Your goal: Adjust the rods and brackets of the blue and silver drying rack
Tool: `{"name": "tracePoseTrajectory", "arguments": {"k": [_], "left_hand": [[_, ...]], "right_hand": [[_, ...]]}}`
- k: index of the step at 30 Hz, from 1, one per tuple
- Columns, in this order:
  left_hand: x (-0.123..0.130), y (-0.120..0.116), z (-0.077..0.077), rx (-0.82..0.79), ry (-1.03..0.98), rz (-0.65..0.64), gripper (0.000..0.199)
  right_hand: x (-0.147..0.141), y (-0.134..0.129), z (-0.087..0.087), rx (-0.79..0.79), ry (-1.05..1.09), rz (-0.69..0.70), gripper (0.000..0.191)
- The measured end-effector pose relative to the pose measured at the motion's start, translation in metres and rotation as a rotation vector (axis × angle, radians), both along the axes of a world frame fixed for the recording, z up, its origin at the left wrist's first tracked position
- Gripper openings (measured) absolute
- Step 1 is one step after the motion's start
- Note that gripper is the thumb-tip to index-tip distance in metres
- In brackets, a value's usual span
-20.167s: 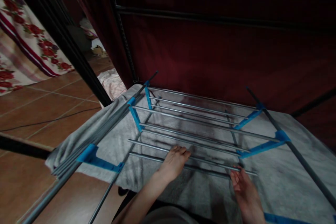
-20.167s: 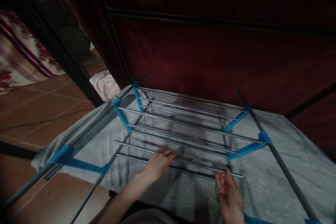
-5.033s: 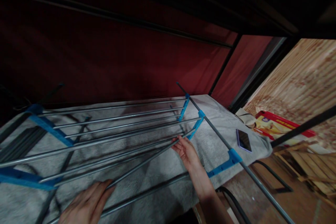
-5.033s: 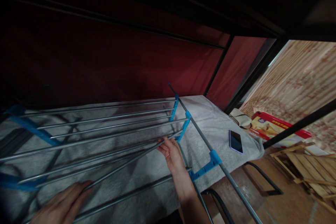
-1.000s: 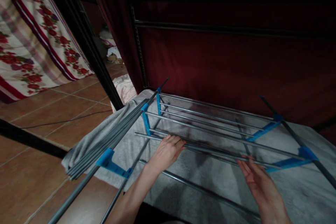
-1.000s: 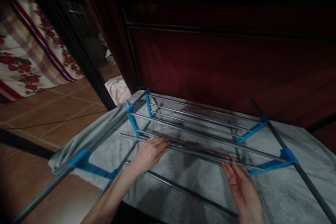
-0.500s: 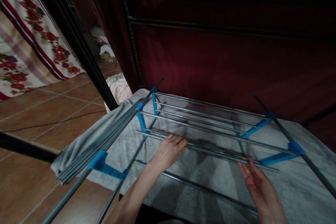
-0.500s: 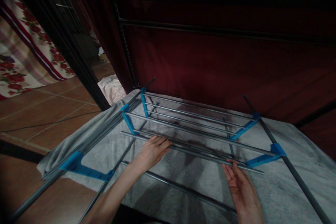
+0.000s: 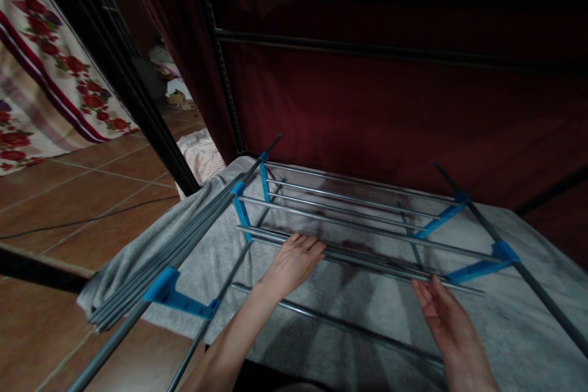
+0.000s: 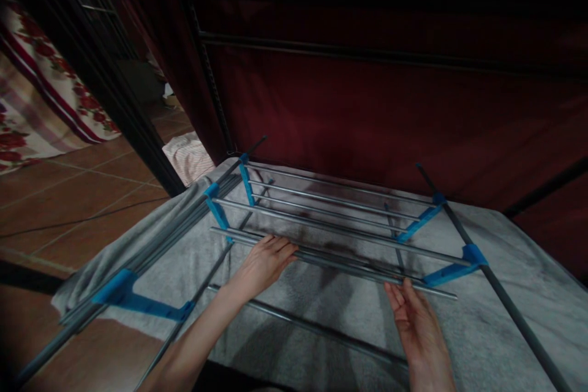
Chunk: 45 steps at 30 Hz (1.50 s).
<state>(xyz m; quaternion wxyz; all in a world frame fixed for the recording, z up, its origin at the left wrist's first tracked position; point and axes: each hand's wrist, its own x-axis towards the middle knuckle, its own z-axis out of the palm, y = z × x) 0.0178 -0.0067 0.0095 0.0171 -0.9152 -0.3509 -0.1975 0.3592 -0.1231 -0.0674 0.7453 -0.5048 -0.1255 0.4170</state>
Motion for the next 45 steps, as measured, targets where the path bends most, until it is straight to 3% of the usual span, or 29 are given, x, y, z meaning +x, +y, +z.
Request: {"name": "tracePoseTrajectory", "arguments": {"k": [5, 15, 26, 45], "left_hand": [[-0.008, 0.001, -0.004, -0.018, -0.029, -0.008, 0.019], [-0.035, 0.009, -0.02, 0.123, -0.139, -0.034, 0.027], [-0.032, 0.019, -0.021, 0.141, -0.161, -0.031, 0.043], [-0.023, 0.026, -0.016, 0.187, -0.115, -0.063, 0.041]], "right_hand": [[-0.005, 0.007, 0.004, 0.016, 0.08, -0.012, 0.022], [-0.036, 0.03, 0.039, 0.13, 0.174, 0.078, 0.023], [-0.035, 0.038, 0.04, 0.168, 0.19, 0.069, 0.019], [-0.029, 0.041, 0.046, 0.157, 0.21, 0.039, 0.022]]}}
